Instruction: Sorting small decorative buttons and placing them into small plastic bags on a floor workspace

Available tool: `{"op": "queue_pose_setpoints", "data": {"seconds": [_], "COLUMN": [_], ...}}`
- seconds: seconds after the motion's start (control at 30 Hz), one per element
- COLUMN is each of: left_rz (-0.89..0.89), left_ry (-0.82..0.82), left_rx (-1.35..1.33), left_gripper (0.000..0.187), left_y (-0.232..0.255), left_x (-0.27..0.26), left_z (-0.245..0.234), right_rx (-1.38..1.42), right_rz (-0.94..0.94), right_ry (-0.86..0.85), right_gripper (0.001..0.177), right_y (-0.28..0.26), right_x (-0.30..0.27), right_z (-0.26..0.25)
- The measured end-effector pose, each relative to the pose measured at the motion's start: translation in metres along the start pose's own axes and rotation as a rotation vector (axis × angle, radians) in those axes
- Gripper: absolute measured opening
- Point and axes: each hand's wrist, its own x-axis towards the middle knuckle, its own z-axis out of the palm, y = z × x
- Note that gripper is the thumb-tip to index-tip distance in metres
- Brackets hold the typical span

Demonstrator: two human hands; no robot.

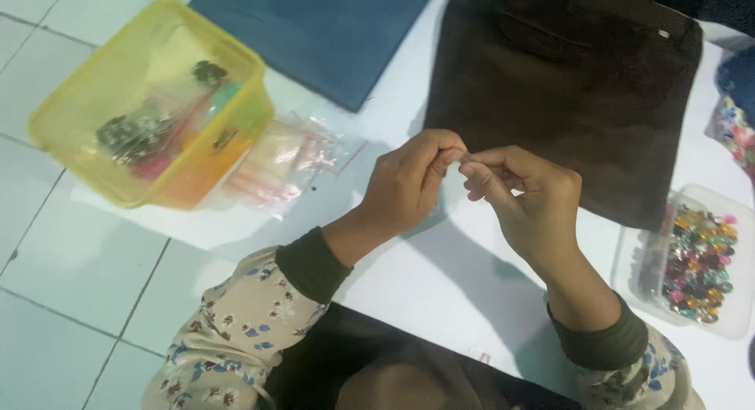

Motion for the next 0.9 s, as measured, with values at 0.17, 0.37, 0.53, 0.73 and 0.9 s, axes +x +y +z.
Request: {"op": "queue_pose_setpoints", "data": {"seconds": [0.17, 0.37, 0.53, 0.73, 0.9], "left_rz": [0.005, 0.012, 0.1, -0.103, -0.097], "left_ry": [0.083, 0.224, 0.42, 0.445, 0.304], "left_rx": [0.104, 0.286, 0.394, 0.312, 0.506], "left_gripper": [0.023, 0.019, 0.024, 0.025, 0.016], "left_y": [0.003, 0.002, 0.012, 0.02, -0.014], "left_x": [-0.003, 0.0, 0.032, 0.053, 0.044], "left_z": [-0.059, -0.129, -0.187, -0.243, -0.297], "right_rx": [0.139, 0.462, 0.626, 0.733, 0.692], "right_rz": [-0.02, 0.06, -0.053, 0.045, 0.33], "right_ry": [-0.106, -0.174, -0.325, -0.491, -0.573], "right_gripper": [0.008, 0.012, 0.046, 0.011, 0.012], "right_y": [-0.018, -0.037, -0.079, -0.116, -0.118], "right_x": [0.016, 0.042, 0.07, 0.135, 0.186], "right_z": [0.028, 0.085, 0.139, 0.177, 0.205]}}
